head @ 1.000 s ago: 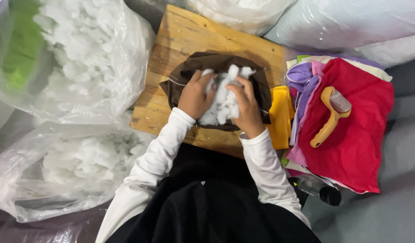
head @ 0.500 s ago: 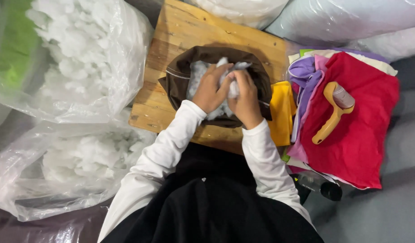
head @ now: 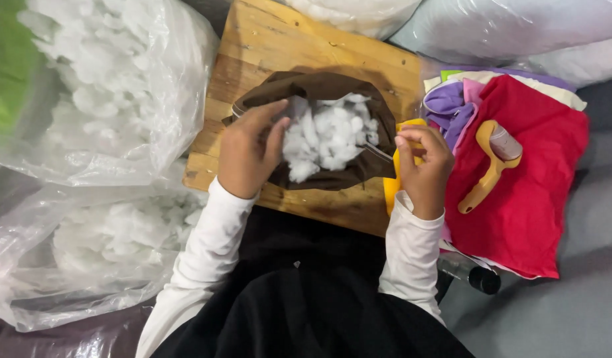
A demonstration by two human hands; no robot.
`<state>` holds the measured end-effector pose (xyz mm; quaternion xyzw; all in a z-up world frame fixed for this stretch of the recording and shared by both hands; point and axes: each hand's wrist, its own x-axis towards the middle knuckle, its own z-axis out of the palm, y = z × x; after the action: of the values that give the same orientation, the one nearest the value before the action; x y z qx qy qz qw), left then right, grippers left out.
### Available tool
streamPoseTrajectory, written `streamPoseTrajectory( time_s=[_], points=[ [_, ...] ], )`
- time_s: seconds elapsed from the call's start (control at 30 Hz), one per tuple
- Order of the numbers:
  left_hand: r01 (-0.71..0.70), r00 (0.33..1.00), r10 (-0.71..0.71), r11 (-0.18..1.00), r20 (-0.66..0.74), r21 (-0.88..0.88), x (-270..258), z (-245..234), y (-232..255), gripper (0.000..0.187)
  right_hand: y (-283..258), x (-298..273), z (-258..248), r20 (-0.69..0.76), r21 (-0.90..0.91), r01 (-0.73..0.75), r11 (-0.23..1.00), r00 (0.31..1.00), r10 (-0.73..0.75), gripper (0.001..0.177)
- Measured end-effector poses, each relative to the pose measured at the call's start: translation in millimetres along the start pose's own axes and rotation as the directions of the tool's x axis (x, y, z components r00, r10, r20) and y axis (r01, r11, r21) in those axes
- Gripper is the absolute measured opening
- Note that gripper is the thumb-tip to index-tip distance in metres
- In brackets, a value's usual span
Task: Stuffing a brown fabric pillowcase with white polyester fiberfill stuffing at a workshop station.
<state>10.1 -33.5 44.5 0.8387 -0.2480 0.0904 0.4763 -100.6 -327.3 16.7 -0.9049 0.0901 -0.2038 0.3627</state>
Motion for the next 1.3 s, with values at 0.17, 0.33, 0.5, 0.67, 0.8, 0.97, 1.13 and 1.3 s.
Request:
streamPoseTrajectory(
  time_s=[0.17,0.33,0.5,0.67,0.8,0.97,1.13,1.3],
  points=[
    [0.147,0.979,-0.133,0.985,-0.152,0.085,-28,32,-78,0.060,36,-32,37,0.140,0.048,-0.415,0.909,0.904,0.405,0.035],
    [0.391,0.919,-0.390,0.888,0.051,-0.243,-38,45,-106,0.032,66,-40,52,0.265,0.332,-0.594,0.733,0.804,0.532,0.030],
    [0.348,0.856,-0.510,0.451,0.083,-0.822,-23,-2,-69,0.044,103,-33,-6,0.259,0.916,-0.374,0.145,0.828,0.498,0.050],
    [0.309,0.886,-0.454,0.423,0.096,-0.851,-36,6,-67,0.067,13,-18,2,-0.007,0.685,-0.320,0.655,0.895,0.445,0.032],
    [0.212,0.926,-0.368,0.699,-0.090,-0.683,-38,-3,-72,0.049,-27,-8,-3,-0.163,0.248,-0.185,0.951,0.960,0.229,0.027],
    [0.109,0.957,-0.130,0.990,-0.261,-0.094,-40,7,-52,0.054,-42,-22,6,-0.185,-0.057,0.068,0.996,0.980,-0.078,0.038],
    [-0.245,0.969,0.239,0.965,-0.070,-0.090,-28,34,-21,0.007,-71,-18,54,0.054,-0.118,0.353,0.928,0.935,-0.349,0.010],
    [-0.170,0.859,-0.125,0.845,0.497,0.506,-11,113,-65,0.016,36,7,137,0.550,-0.524,0.178,0.833,0.817,0.172,0.036]
  ],
)
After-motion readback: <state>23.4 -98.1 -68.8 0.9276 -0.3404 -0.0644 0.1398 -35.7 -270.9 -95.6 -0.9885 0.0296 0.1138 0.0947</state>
